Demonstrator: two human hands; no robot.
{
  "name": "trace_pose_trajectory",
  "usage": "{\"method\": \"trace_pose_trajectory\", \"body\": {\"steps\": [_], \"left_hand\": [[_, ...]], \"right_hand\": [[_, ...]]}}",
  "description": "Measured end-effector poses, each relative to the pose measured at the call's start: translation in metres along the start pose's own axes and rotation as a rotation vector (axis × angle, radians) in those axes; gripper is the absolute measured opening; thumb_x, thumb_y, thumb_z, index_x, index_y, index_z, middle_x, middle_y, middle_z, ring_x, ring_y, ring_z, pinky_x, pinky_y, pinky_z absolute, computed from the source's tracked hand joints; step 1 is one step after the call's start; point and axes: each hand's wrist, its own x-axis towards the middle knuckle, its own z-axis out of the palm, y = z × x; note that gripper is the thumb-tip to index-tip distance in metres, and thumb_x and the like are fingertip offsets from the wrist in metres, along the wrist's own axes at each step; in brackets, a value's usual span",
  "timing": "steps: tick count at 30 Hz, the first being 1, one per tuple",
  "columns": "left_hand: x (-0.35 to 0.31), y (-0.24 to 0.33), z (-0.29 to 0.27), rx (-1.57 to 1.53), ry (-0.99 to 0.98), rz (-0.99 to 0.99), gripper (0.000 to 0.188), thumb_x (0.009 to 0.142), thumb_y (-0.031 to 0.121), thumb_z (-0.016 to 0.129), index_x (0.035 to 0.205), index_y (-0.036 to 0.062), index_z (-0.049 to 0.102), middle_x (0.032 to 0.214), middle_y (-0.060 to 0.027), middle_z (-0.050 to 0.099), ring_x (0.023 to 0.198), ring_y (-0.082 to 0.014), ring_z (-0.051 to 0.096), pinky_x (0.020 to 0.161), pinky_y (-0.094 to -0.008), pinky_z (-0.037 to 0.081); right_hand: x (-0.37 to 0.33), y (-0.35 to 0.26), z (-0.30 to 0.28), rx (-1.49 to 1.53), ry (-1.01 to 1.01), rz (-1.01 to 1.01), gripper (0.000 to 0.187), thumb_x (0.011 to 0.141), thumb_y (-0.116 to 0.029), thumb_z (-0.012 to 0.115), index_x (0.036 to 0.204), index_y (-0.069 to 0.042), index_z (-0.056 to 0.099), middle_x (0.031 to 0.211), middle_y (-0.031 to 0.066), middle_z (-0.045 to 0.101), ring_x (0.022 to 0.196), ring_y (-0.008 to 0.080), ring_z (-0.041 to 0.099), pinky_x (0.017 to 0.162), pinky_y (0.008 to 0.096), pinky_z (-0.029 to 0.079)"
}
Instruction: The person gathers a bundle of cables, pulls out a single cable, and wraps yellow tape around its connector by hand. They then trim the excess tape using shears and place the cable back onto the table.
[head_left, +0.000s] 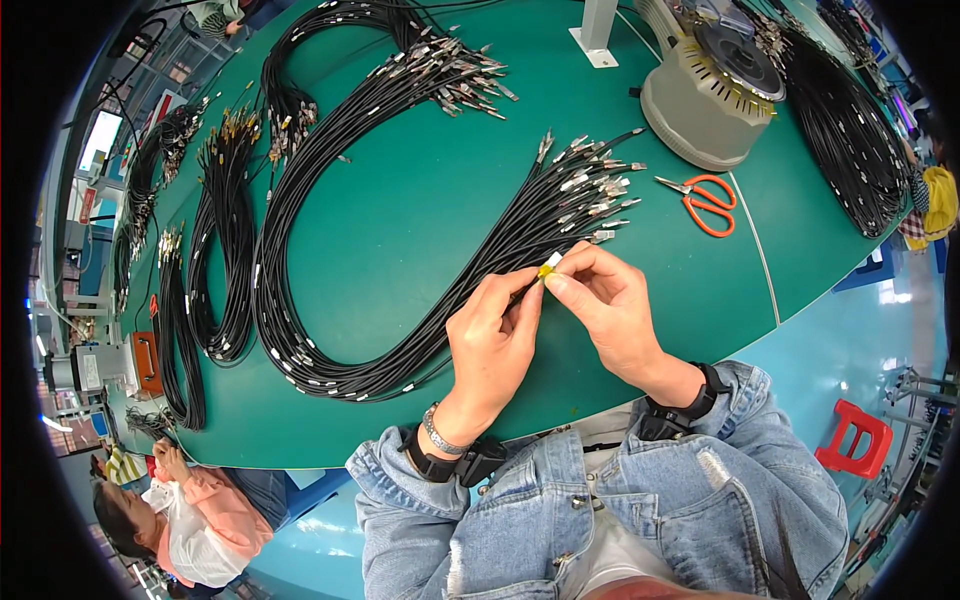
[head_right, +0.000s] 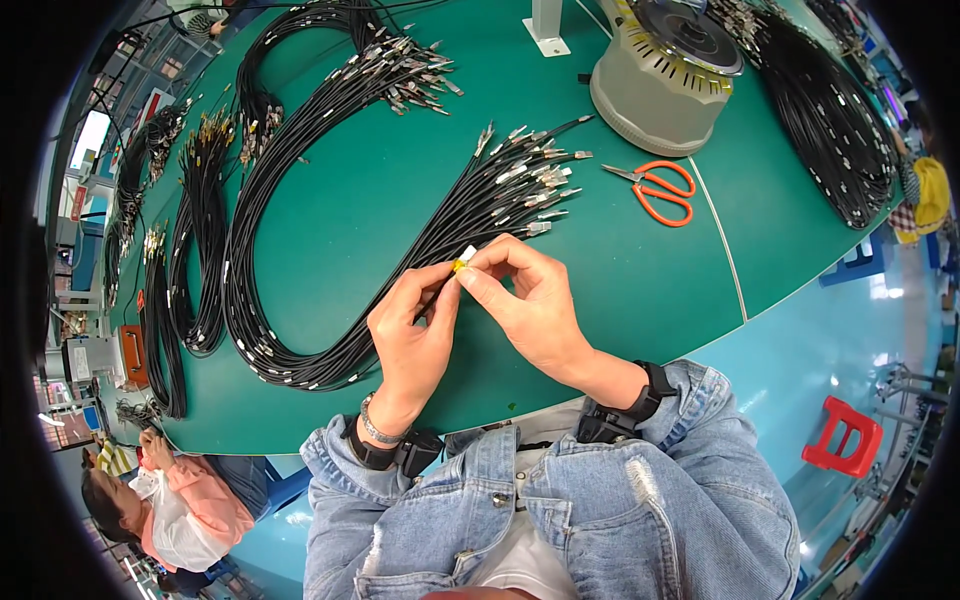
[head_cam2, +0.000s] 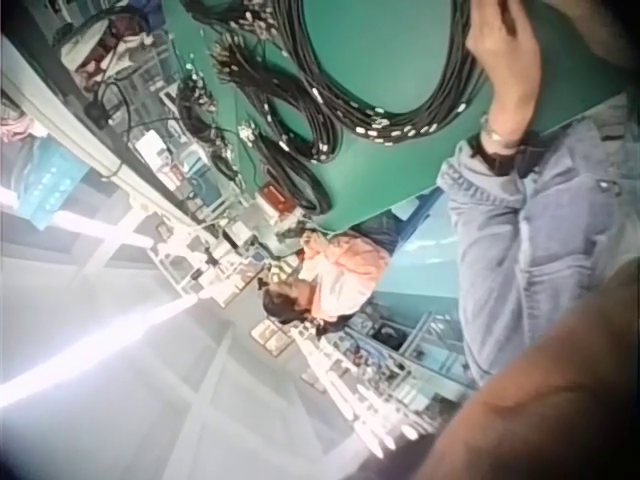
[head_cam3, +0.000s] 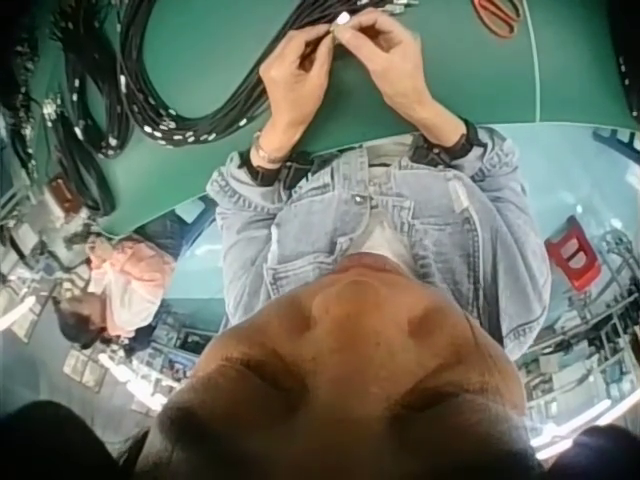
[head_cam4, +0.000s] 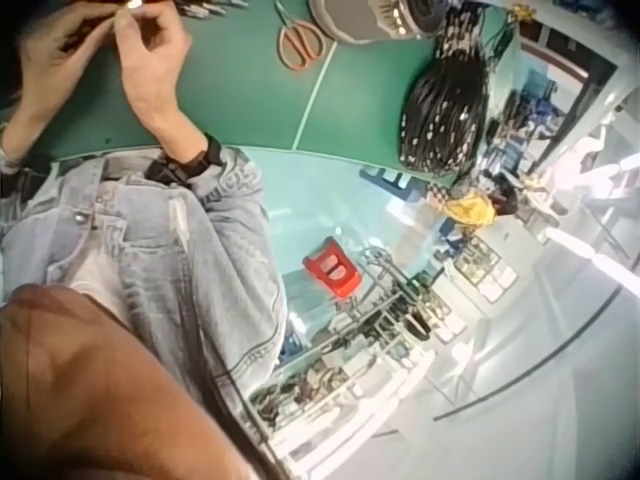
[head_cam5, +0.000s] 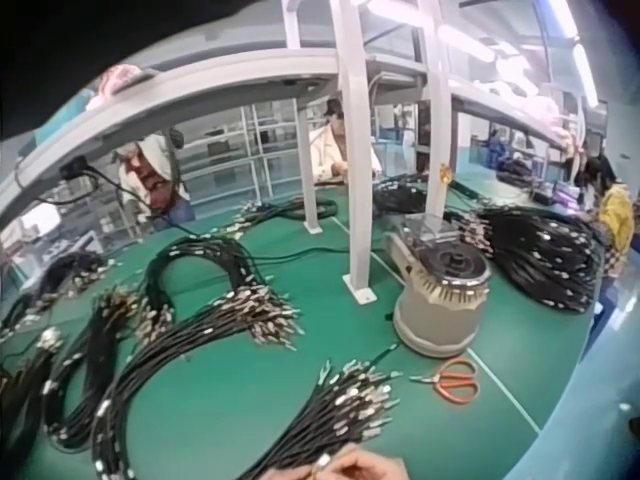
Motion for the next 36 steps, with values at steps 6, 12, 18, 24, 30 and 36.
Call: {"method": "trace_pose_trajectory", "body": {"steps": [6,12,18,24,30,36], "left_hand": [[0.0008,-0.001,0.0018,0.009,0.014,0.007,0.012,0.079,0.0,0.066,0.09,0.0014,0.062,0.069,-0.0054,0.058,0.048,-0.0103,0.048,0.042,-0.0233,0.038],[0.0006,-0.0011,0.0025,0.005,0.012,0.011,0.012,0.079,0.0,0.066,0.09,0.0012,0.062,0.069,-0.0054,0.058,0.048,-0.0098,0.048,0.041,-0.023,0.037],[-0.0004,-0.001,0.0021,0.002,0.014,0.007,0.013,0.078,-0.001,0.066,0.09,0.0008,0.062,0.07,-0.0054,0.059,0.048,-0.0094,0.048,0.041,-0.0227,0.037],[-0.0006,0.0002,0.0025,-0.001,0.011,-0.005,0.012,0.078,-0.001,0.066,0.089,0.0002,0.062,0.07,-0.0054,0.06,0.048,-0.0088,0.049,0.041,-0.0222,0.037],[-0.0027,0.0045,0.0048,0.002,0.023,-0.021,0.02,0.077,-0.001,0.067,0.096,0.0022,0.061,0.07,-0.0045,0.059,0.048,-0.008,0.049,0.041,-0.0224,0.038],[-0.0015,0.0051,0.0071,0.129,0.072,0.152,0.028,0.076,-0.004,0.068,0.102,0.0027,0.059,0.069,-0.0024,0.059,0.051,-0.0048,0.049,0.043,-0.018,0.036]], "right_hand": [[0.001,-0.0003,-0.001,-0.061,-0.007,0.008,0.006,0.087,-0.005,0.06,0.087,0.0,0.058,0.088,0.0015,0.056,0.079,0.0069,0.051,0.072,0.0214,0.042],[0.0004,-0.0002,-0.0021,-0.078,0.004,0.02,0.006,0.087,-0.006,0.06,0.087,0.0,0.058,0.087,0.0012,0.056,0.079,0.0065,0.051,0.071,0.0216,0.042],[0.0002,0.002,-0.0017,-0.094,0.017,0.021,0.006,0.087,-0.006,0.06,0.087,0.0,0.058,0.086,0.0007,0.056,0.078,0.0058,0.052,0.07,0.0211,0.042],[-0.0004,-0.0004,-0.0013,-0.094,0.031,0.042,0.006,0.087,-0.006,0.06,0.087,0.0,0.058,0.085,0.0,0.057,0.076,0.0054,0.052,0.07,0.0208,0.042],[-0.0006,-0.0011,-0.001,-0.08,0.07,0.083,0.006,0.087,-0.006,0.059,0.086,-0.001,0.058,0.083,-0.0007,0.057,0.076,0.0048,0.051,0.069,0.0208,0.043],[-0.001,-0.0036,-0.0038,-0.084,0.06,0.088,0.006,0.087,-0.006,0.059,0.087,-0.001,0.058,0.084,-0.0005,0.057,0.077,0.0045,0.051,0.07,0.0208,0.043]]}}
